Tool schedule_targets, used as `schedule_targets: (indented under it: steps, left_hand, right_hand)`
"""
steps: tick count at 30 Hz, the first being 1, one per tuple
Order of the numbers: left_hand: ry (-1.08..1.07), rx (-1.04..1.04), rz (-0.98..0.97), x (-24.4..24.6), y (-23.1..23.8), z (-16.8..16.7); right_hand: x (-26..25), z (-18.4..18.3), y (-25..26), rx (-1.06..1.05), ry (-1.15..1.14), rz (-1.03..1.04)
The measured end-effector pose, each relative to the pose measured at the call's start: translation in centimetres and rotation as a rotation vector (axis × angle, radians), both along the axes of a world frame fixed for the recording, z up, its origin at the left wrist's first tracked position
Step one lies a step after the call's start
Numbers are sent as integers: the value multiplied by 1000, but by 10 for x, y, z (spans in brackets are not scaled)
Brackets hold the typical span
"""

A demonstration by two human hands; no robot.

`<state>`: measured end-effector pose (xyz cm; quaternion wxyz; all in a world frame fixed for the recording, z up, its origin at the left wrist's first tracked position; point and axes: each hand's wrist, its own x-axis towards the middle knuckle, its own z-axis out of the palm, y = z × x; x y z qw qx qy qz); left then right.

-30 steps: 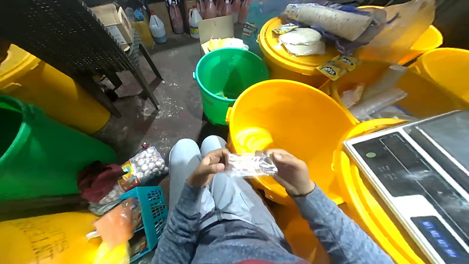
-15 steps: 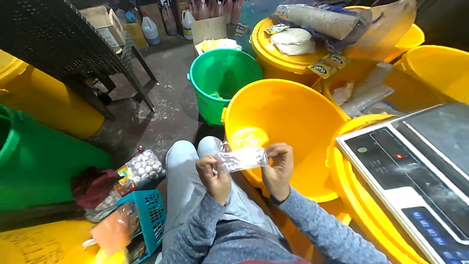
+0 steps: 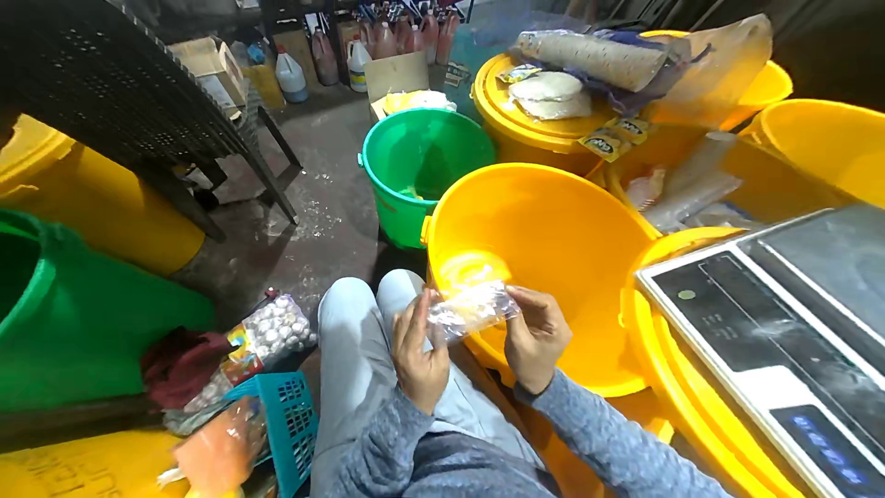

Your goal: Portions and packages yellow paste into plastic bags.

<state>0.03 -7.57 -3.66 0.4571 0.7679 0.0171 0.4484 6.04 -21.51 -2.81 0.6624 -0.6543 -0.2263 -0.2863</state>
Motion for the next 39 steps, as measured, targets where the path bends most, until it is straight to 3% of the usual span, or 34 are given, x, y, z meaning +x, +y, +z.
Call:
schedule_targets:
  steps: [4,8,12,17,23,26,31,39]
  left_hand:
    - [24,112,-90,-16,10,-3]
    - [130,-39,-216,-17,37,16]
    - [396,-171,-510,-15,32,47]
    - [244,-365,-311,-9,18,30]
    - [121,-345,-344,-7,0,26]
    - [43,-397,-367,-5,-1,21]
    - [8,-250,-389,-5,11,13]
    - [127,-575,-613,-11,21,27]
  right_hand:
    - [8,17,-9,23,33,120]
    - [14,23,-16,-84,35,352]
    - [3,18,-10,-147,77,501]
    - [17,23,-20,-79,469,911]
    - [-8,28,-8,-71,609,704]
    - [-6,32,-11,-13,598,733]
    - [-8,31,-12,-25,527,766]
    - [-8,30,-11,-43,490,808]
